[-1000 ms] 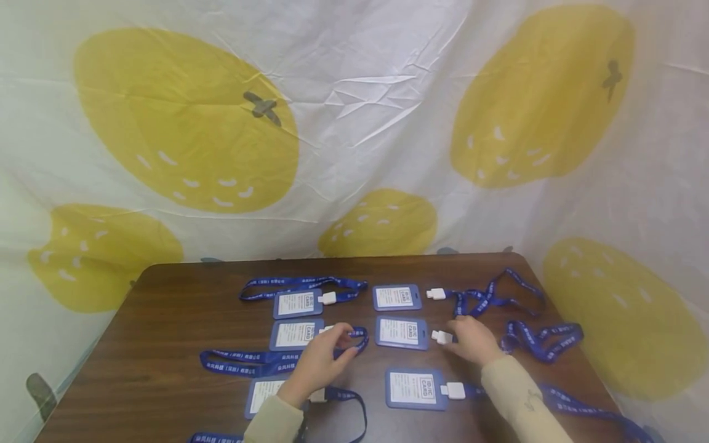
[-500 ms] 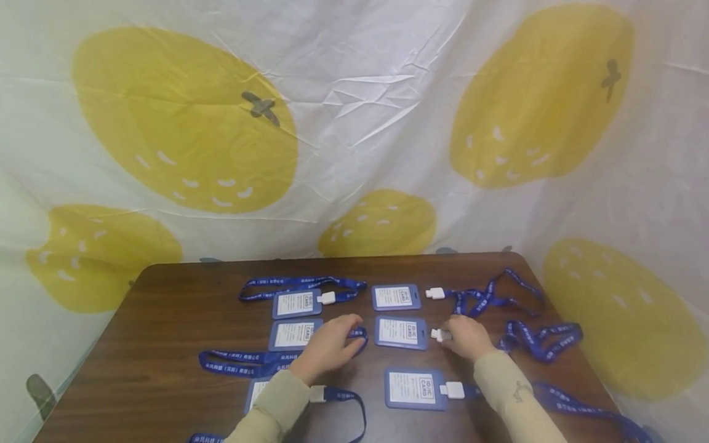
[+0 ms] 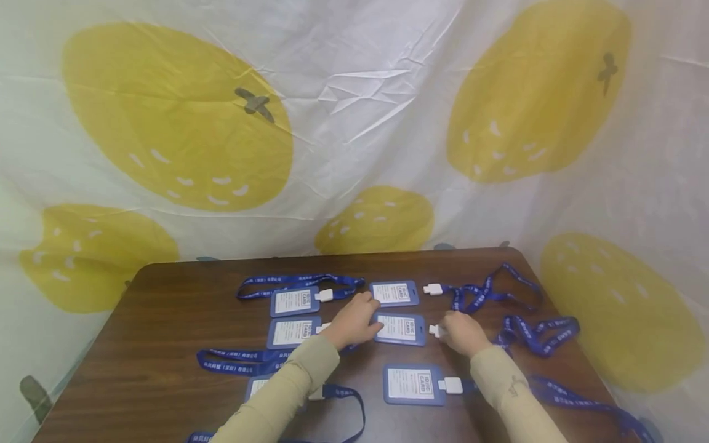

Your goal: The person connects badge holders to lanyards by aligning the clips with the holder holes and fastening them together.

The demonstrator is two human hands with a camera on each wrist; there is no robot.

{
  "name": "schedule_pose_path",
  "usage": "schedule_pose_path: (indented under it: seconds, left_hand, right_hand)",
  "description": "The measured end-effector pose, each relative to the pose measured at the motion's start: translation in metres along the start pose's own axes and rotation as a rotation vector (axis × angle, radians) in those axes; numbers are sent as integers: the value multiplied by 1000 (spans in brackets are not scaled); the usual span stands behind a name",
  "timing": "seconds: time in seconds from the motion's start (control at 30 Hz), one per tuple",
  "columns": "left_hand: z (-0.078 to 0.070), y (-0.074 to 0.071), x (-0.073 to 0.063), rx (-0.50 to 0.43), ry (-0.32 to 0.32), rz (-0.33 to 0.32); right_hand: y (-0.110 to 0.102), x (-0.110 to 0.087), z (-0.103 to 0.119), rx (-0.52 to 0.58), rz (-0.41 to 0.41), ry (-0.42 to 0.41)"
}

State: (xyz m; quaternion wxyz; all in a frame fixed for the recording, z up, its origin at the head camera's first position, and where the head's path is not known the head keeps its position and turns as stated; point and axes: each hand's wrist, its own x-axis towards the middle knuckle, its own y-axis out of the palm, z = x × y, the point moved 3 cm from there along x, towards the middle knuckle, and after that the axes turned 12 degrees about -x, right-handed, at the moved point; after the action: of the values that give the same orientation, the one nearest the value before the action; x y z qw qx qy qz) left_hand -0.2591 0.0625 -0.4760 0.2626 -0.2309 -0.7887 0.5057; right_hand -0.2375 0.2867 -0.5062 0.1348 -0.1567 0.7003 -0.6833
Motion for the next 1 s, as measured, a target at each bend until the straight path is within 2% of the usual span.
schedule_pose_path:
  seconds: [0.13,0.43,0.73,1.0]
  left_hand:
    - [5,5,10,51,-26,8]
    - [3,23,22,59,-36,126]
    - [1,45,24,117,-132,201]
    - [1,55,22,129,-144,205]
  right_hand:
    - [-1,1,1,-6,-33,-36]
    - [-3,2,2,-7,-68,-76]
    - [-1,1,1,4,-54,-53]
    - [1,-2,1,0,-23,-11]
